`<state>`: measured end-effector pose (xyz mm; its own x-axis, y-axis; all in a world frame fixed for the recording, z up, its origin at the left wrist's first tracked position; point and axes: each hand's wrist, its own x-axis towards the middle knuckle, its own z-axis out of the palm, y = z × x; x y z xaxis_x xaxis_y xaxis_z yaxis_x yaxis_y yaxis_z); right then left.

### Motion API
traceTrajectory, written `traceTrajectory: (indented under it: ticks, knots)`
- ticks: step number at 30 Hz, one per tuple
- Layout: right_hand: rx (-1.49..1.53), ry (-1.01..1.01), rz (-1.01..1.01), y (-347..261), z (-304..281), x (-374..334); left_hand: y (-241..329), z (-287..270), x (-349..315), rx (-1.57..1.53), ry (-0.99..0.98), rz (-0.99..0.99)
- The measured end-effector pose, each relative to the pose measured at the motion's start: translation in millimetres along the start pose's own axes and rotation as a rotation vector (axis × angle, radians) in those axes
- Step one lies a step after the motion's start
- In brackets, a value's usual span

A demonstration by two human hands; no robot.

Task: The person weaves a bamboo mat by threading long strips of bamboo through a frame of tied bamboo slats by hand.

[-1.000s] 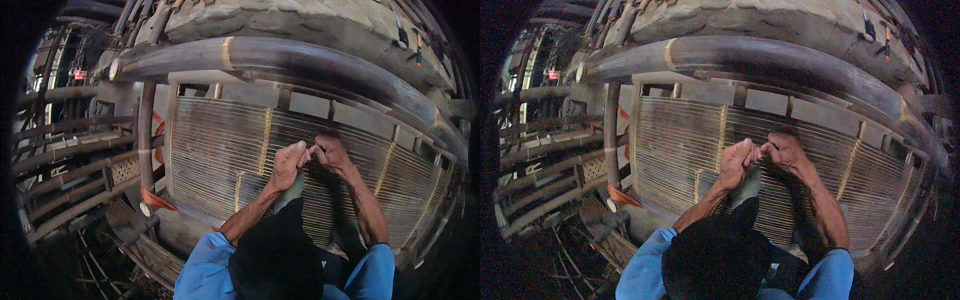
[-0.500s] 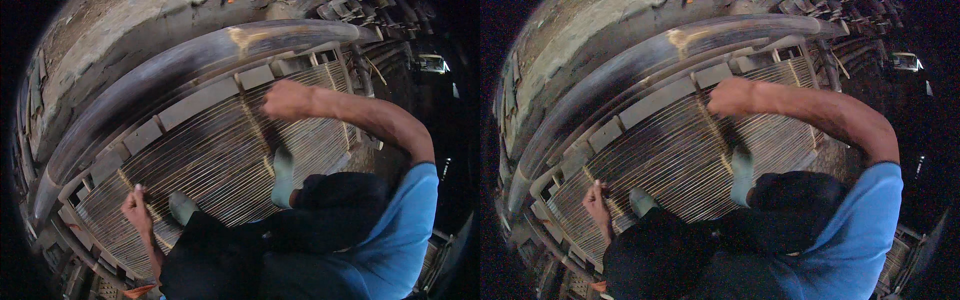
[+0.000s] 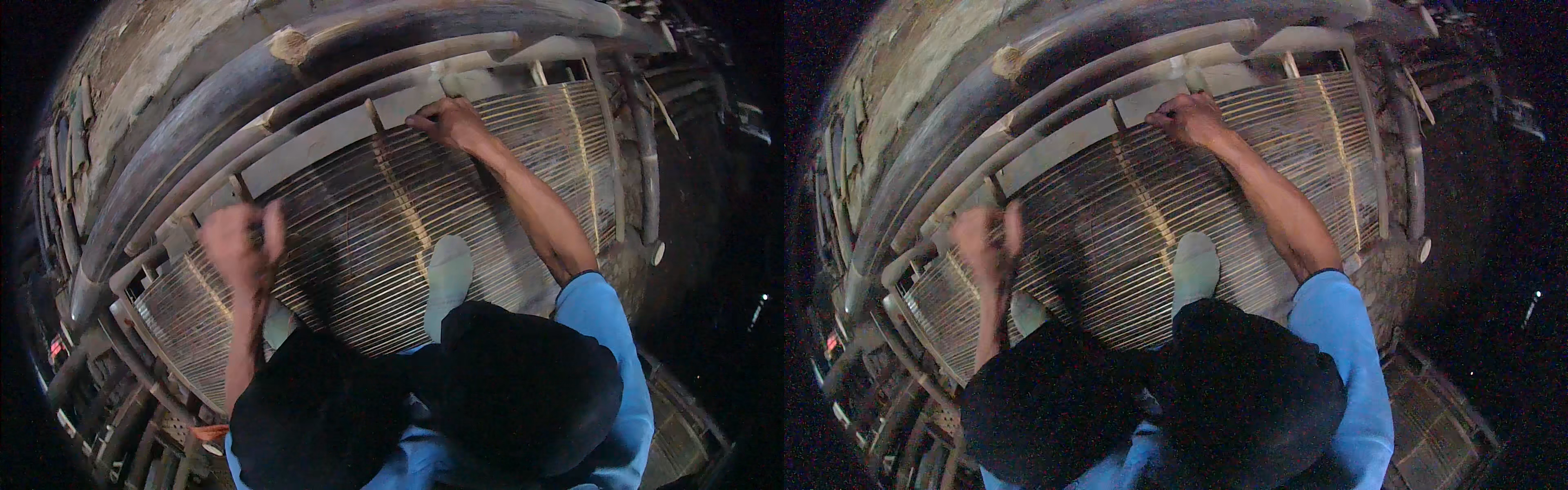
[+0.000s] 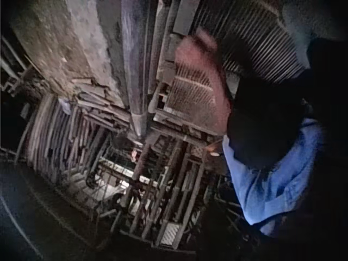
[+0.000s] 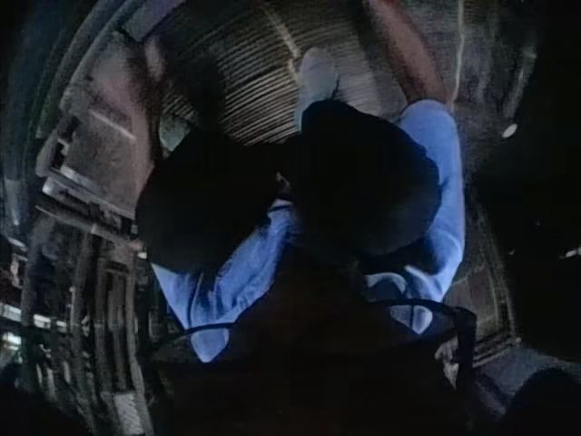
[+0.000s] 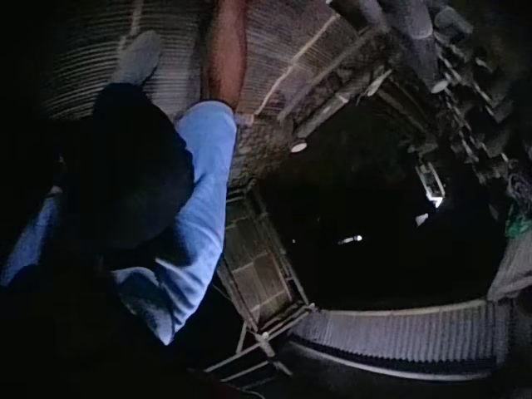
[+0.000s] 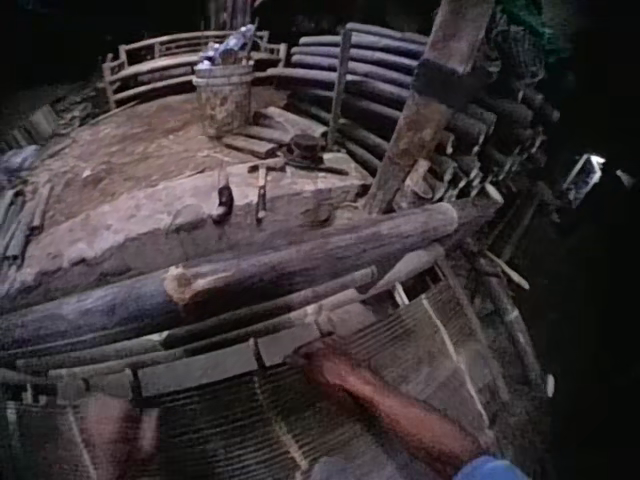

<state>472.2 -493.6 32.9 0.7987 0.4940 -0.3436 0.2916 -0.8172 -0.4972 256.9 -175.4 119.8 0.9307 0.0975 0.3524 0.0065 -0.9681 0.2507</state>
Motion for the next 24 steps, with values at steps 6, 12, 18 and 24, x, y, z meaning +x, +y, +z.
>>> traceTrajectory:
  ticks: [6, 12, 18, 24]
  knots:
    - [0.026, 0.130, -0.013, 10.9, 18.8, 2.4, 62.5, 118.0, 13.2, -0.218, -0.426, -0.072]
    - [0.052, 0.180, -0.096, 8.3, 8.5, -3.6, 80.0, 140.1, 1.5, -0.203, -0.221, -0.084]
    - [0.044, 0.324, -0.288, -3.2, 30.3, -4.8, 84.8, 134.8, 8.4, 0.122, -0.530, 0.020]
    - [0.244, 0.250, -0.585, -40.6, 47.4, 8.0, 84.1, 111.3, -1.4, -0.169, -0.584, -0.366]
